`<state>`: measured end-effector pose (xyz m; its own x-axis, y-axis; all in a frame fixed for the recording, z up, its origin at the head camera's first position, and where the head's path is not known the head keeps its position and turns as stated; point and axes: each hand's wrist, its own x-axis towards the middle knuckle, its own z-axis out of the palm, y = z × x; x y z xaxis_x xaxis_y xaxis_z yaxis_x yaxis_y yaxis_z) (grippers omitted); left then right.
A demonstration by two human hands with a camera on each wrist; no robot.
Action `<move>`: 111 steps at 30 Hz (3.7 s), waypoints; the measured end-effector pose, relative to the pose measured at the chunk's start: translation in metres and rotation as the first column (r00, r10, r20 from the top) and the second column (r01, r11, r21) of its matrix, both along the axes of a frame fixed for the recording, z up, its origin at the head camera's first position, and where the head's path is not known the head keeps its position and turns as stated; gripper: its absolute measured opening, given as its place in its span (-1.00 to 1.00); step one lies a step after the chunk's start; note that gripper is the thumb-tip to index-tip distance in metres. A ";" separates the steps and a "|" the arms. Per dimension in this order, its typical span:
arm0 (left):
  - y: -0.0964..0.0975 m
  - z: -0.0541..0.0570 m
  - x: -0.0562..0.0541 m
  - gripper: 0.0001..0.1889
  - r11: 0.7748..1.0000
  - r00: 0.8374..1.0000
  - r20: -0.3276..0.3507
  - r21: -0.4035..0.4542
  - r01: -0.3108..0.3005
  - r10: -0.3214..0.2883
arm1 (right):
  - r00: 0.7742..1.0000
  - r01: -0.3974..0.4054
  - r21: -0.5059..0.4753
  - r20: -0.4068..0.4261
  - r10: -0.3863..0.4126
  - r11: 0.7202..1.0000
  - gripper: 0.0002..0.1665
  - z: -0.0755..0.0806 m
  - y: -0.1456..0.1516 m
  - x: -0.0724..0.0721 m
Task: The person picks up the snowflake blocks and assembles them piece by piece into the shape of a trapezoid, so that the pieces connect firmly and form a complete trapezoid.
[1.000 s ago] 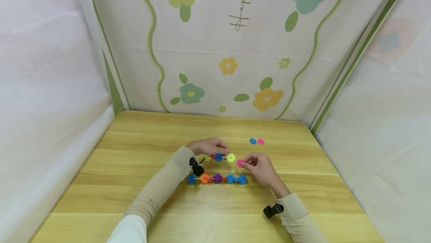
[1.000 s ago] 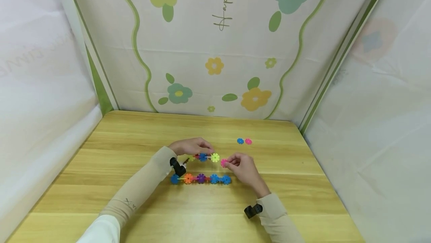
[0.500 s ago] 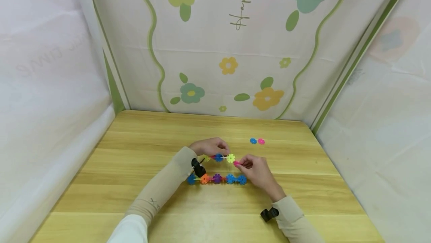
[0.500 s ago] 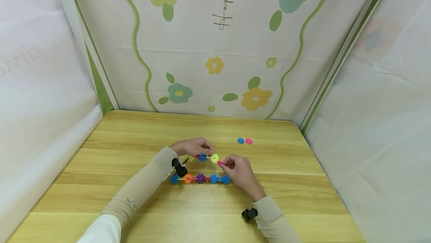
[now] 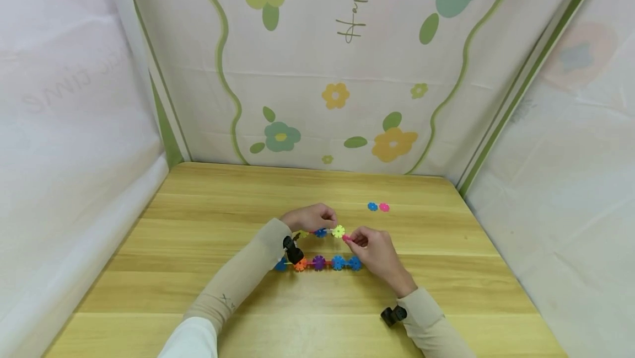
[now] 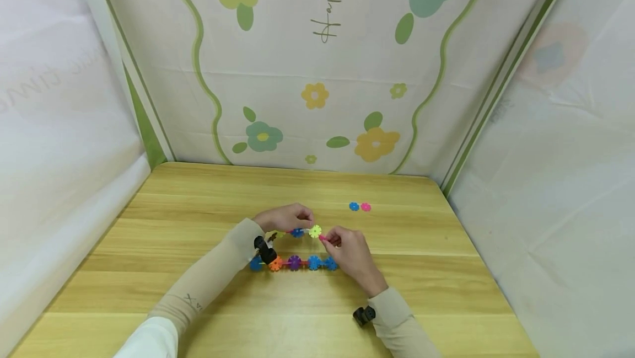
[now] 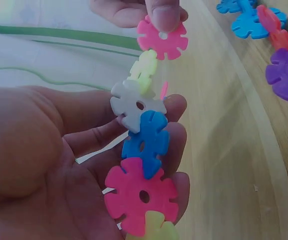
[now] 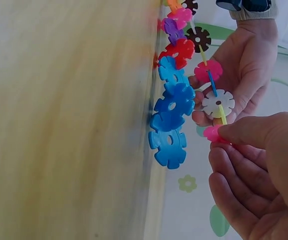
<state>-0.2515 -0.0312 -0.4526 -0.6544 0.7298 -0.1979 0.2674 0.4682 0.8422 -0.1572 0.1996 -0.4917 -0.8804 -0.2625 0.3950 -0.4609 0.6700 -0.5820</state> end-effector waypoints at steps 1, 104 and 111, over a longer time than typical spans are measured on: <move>0.000 0.001 0.001 -0.75 1.000 1.000 -0.006 -0.004 0.002 -0.002 | 1.000 0.003 0.009 -0.005 -0.003 1.000 -0.87 0.000 -0.001 0.000; 0.005 -0.004 -0.002 -0.82 0.998 0.989 0.139 0.037 0.053 -0.058 | 0.927 0.000 0.261 0.361 -0.097 0.965 -0.93 0.021 0.073 -0.113; 0.003 -0.006 -0.004 -0.71 0.998 0.987 0.147 0.033 0.057 -0.061 | 0.930 -0.044 0.131 0.367 -0.008 0.990 -0.94 0.025 0.055 -0.084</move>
<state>-0.2555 -0.0286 -0.4582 -0.5751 0.7729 -0.2680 0.1656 0.4308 0.8871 -0.2412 0.2543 -0.4665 -0.9514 -0.3079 0.0066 -0.2461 0.7475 -0.6169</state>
